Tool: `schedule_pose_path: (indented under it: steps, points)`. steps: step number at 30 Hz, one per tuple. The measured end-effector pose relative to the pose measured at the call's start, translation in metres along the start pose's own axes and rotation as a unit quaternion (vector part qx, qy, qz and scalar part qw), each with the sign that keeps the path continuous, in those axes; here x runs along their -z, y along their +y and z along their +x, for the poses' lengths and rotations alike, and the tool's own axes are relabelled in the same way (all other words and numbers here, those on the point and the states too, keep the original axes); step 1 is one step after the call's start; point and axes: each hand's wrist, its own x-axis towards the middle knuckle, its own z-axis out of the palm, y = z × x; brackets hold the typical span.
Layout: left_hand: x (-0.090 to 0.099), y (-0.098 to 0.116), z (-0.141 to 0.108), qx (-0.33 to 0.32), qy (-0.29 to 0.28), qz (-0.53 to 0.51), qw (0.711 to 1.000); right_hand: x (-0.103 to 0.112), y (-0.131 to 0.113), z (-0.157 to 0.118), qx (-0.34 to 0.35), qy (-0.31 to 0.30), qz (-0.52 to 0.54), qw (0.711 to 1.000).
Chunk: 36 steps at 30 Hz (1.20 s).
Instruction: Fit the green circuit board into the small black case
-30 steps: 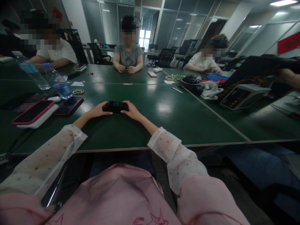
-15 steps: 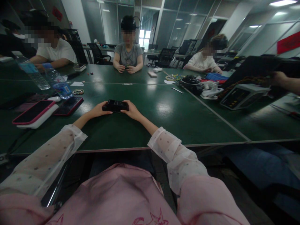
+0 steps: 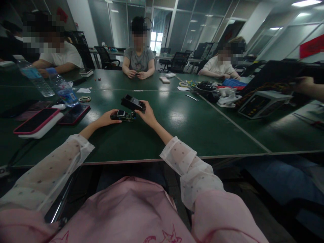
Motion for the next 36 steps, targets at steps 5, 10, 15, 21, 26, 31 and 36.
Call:
schedule_pose_path:
  steps: [5,10,15,21,26,31,36]
  points:
    - [0.0,-0.002,0.0,-0.013,0.0,0.002,1.0,0.011,0.031,0.004,-0.033,0.14,-0.08,0.986]
    - [0.002,0.003,-0.002,-0.013,-0.008,-0.001,1.0,0.021,0.06,0.004,-0.119,0.18,-0.154,0.964]
    - [0.002,0.005,-0.002,-0.004,-0.011,-0.014,1.0,0.023,0.066,0.003,-0.236,0.162,-0.182,0.941]
    - [0.001,0.002,-0.002,-0.01,-0.015,-0.022,1.0,0.021,0.055,0.003,-0.242,0.199,-0.217,0.925]
    - [0.002,-0.002,-0.001,-0.009,-0.017,-0.013,1.0,0.021,0.048,0.003,-0.268,0.212,-0.193,0.92]
    - [0.002,-0.004,0.0,-0.009,-0.017,-0.01,1.0,0.021,0.046,0.004,-0.269,0.207,-0.197,0.92]
    - [0.001,-0.003,0.0,-0.009,-0.017,-0.011,1.0,0.021,0.045,0.004,-0.272,0.2,-0.204,0.919]
